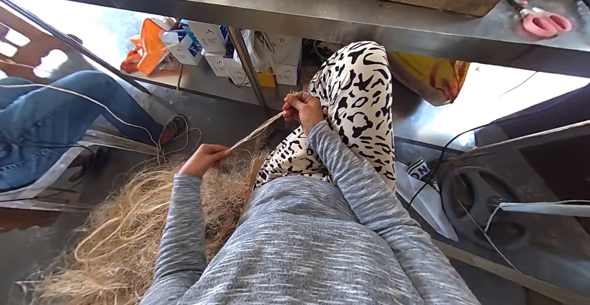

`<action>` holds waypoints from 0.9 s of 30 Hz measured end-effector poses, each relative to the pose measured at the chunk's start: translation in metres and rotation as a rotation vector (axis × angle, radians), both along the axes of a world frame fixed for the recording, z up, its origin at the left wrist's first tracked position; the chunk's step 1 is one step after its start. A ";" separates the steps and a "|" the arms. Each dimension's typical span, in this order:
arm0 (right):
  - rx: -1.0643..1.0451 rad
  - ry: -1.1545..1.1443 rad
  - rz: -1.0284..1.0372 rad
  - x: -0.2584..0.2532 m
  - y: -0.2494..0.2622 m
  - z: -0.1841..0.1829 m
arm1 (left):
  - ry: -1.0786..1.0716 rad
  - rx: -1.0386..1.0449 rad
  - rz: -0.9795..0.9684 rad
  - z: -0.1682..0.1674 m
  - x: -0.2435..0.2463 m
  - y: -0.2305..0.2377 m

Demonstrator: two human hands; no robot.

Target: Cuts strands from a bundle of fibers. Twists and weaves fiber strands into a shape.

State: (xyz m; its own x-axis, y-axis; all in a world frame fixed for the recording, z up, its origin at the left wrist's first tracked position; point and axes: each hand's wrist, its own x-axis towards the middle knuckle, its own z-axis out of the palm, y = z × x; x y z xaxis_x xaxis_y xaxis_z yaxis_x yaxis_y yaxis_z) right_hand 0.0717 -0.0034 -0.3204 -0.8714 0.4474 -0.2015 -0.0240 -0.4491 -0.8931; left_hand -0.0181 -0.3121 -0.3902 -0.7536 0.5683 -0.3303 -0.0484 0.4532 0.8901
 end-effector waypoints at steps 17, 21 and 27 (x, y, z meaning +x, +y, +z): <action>0.049 -0.044 0.054 0.001 -0.006 0.003 | 0.716 -0.306 0.347 0.048 -0.005 -0.010; 0.042 -0.033 0.097 0.003 -0.005 0.004 | 0.706 0.134 0.134 0.072 0.006 0.083; 0.045 -0.020 0.107 0.005 -0.001 0.003 | 0.537 0.330 -0.122 0.058 0.026 0.167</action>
State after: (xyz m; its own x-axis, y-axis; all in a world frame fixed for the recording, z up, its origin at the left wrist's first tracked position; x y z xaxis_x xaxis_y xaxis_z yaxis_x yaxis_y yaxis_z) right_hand 0.0764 -0.0047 -0.3173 -0.9105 0.3615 -0.2009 0.0396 -0.4073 -0.9124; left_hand 0.0082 -0.1451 -0.3322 -0.6889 0.6678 0.2820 0.4773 0.1249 0.8698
